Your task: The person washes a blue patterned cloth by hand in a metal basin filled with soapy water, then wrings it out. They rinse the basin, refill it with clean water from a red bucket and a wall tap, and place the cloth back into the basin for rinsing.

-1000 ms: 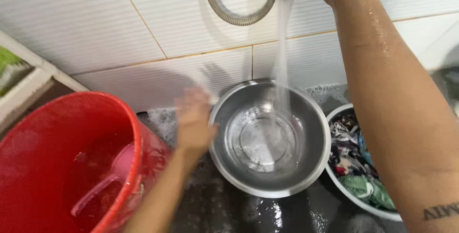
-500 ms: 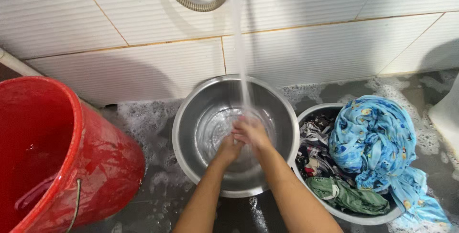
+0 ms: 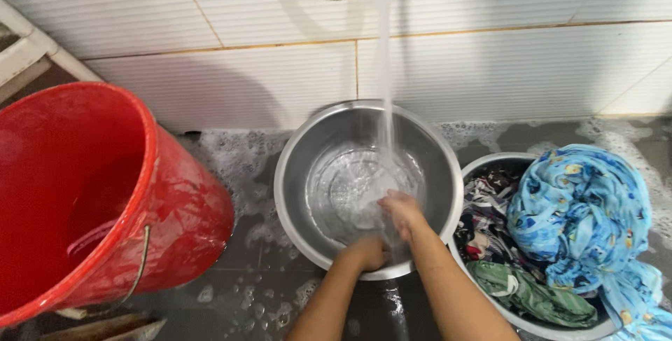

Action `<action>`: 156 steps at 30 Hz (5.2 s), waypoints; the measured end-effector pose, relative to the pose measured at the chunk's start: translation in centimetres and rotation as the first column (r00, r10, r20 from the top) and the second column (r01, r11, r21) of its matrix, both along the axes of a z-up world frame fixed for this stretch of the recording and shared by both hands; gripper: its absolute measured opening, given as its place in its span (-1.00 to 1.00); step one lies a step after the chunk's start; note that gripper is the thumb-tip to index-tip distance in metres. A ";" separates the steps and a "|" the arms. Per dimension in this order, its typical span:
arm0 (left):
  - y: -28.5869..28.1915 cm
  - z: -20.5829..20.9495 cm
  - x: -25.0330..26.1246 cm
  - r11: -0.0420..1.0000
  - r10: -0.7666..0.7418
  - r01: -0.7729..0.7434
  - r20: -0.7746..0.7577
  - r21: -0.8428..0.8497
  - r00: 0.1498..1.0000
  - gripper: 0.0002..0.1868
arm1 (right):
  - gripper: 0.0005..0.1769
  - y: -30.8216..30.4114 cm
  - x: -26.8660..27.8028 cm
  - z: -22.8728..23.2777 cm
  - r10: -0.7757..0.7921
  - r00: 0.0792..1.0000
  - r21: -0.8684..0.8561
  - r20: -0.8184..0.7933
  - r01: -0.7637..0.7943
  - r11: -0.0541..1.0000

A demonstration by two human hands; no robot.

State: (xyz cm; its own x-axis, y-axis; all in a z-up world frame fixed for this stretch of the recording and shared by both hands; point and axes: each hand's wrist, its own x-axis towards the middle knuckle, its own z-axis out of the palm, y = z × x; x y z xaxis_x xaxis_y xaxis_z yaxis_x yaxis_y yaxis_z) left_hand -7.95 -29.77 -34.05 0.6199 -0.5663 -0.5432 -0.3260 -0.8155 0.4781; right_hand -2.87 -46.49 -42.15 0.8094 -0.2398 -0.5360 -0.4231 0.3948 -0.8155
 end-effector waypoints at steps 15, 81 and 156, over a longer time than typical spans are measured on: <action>2.4 -0.9 5.2 0.680 0.466 -0.565 -0.319 -0.468 0.825 -0.59 | -0.62 -1.9 -0.8 5.5 0.015 0.992 -0.322 0.122 0.025 0.946; 3.7 2.5 2.9 0.941 0.330 -0.325 0.446 -0.090 0.832 -0.40 | -0.45 2.1 0.0 16.2 0.001 1.000 0.320 -0.003 0.000 0.947; 1.2 22.4 10.8 0.475 0.513 -0.264 0.021 -0.840 0.858 -0.62 | -0.64 -0.5 3.9 34.6 0.376 0.871 -0.440 0.316 -0.217 0.872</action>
State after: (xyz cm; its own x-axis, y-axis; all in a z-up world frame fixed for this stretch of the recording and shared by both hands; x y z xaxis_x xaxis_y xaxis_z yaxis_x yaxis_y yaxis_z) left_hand 2.86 -28.54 -11.62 0.9205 -0.3394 0.1936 -0.2755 -0.2123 0.9376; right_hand 1.03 -46.94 -7.56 0.9933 -0.0734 -0.0895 -0.0948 -0.0714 -0.9929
